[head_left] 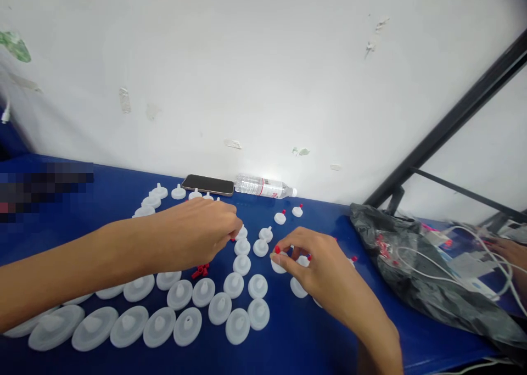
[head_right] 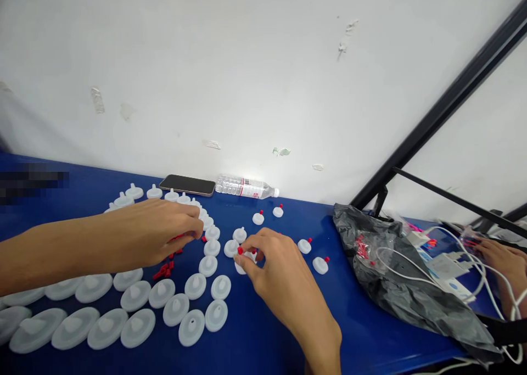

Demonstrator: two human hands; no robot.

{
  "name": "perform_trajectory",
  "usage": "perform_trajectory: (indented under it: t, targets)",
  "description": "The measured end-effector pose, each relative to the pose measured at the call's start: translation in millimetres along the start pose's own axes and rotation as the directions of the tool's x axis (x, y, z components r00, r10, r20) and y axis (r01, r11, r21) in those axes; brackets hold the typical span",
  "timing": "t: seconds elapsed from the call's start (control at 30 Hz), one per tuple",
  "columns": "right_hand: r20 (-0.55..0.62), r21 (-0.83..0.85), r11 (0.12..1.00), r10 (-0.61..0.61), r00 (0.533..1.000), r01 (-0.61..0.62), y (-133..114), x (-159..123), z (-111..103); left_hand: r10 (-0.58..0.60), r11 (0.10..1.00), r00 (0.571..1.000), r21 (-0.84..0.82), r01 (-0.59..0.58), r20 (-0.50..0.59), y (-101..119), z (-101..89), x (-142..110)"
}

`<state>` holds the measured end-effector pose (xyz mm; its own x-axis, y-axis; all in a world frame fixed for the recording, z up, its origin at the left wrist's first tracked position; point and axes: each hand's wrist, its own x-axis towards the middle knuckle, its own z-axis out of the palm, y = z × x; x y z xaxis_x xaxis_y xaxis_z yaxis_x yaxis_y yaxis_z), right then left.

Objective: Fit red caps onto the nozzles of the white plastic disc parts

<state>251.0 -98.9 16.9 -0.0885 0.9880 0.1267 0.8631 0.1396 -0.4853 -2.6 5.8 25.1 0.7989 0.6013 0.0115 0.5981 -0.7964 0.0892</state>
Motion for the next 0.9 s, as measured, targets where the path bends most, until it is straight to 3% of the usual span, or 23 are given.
perform_trajectory:
  t: [0.17, 0.3, 0.4, 0.53, 0.63, 0.9]
  targets:
    - [0.140, -0.023, 1.000, 0.023, 0.990, -0.020, 12.6, -1.6, 2.1, 0.024, 0.999, 0.996, -0.036, -0.021, 0.082, -9.9, 15.2, -1.2]
    - [0.162, -0.046, 0.998, 0.055, 0.985, -0.048, 19.7, -2.8, 0.0, -0.021, 0.999, 0.993, -0.024, 0.024, 0.120, -11.7, 17.8, 0.4]
    - [0.129, -0.046, 0.998, 0.059, 0.990, -0.053, 17.9, -1.5, -1.4, -0.050, 0.998, 0.984, -0.023, 0.054, 0.170, -9.7, 15.8, 3.1]
    - [0.001, -0.058, 0.997, -0.041, 0.999, 0.041, 17.9, 4.6, 5.3, -0.069, 0.997, 0.975, -0.014, 0.074, 0.213, -9.7, 18.3, 6.9]
    - [-0.021, -0.114, 0.988, -0.104, 0.994, 0.101, 21.6, 8.7, 14.3, -0.077, 0.997, 0.975, 0.008, 0.077, 0.211, -11.7, 24.0, 9.3]
    - [0.177, -0.222, 0.972, -0.034, 0.984, 0.074, 21.9, 12.4, 21.2, -0.054, 0.999, 0.979, 0.008, 0.053, 0.195, -21.0, 33.2, 11.1]
